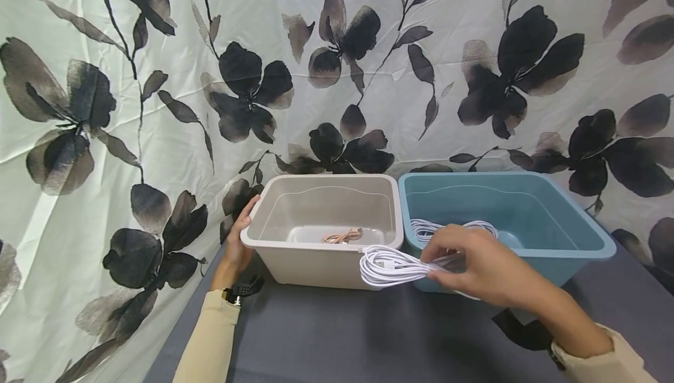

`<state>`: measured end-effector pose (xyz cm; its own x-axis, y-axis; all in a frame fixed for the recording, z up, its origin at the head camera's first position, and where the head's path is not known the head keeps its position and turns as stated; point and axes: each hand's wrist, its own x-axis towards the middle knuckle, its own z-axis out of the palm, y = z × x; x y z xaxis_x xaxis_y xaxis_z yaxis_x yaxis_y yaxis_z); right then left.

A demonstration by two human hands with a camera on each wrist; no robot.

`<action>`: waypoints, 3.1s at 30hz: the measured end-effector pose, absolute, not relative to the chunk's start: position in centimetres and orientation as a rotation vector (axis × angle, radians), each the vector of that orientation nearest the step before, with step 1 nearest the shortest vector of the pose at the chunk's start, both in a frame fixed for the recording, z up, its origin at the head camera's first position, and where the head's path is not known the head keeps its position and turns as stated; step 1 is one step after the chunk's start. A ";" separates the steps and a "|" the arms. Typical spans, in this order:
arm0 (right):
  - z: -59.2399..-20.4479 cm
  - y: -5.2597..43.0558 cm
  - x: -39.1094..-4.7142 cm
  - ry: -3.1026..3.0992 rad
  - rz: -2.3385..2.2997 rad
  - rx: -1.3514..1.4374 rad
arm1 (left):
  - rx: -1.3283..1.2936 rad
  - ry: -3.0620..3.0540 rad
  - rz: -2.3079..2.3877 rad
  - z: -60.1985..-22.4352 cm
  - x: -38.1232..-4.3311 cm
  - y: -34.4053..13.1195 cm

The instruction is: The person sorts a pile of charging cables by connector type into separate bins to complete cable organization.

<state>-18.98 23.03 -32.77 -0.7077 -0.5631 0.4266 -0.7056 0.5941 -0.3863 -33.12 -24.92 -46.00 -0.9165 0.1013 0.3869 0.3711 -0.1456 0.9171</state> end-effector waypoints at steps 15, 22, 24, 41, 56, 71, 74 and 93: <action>-29.9 26.4 -22.7 -2.537 0.718 1.023 | -0.551 -1.920 -2.189 -46.0 -33.2 -25.1; -29.1 28.2 -24.9 -2.598 0.650 0.900 | -0.556 -1.913 -2.195 -46.1 -33.2 -25.3; -29.0 28.6 -25.6 -2.623 0.643 0.859 | -0.552 -1.917 -2.193 -46.0 -33.2 -25.3; -29.0 31.3 -30.4 -2.887 0.665 0.649 | -0.573 -1.919 -2.203 -45.9 -33.2 -25.6; -30.4 32.2 -33.5 -2.995 0.657 0.613 | -0.579 -1.911 -2.208 -45.7 -32.9 -25.9; -32.5 32.3 -35.4 -3.054 0.713 0.568 | -0.589 -1.915 -2.204 -45.7 -32.8 -26.1; -32.9 32.4 -35.6 -3.045 0.728 0.575 | -0.585 -1.907 -2.210 -45.7 -32.8 -26.1; -31.3 33.4 -33.5 -3.019 0.730 0.501 | -0.635 -1.918 -2.203 -45.8 -33.0 -25.8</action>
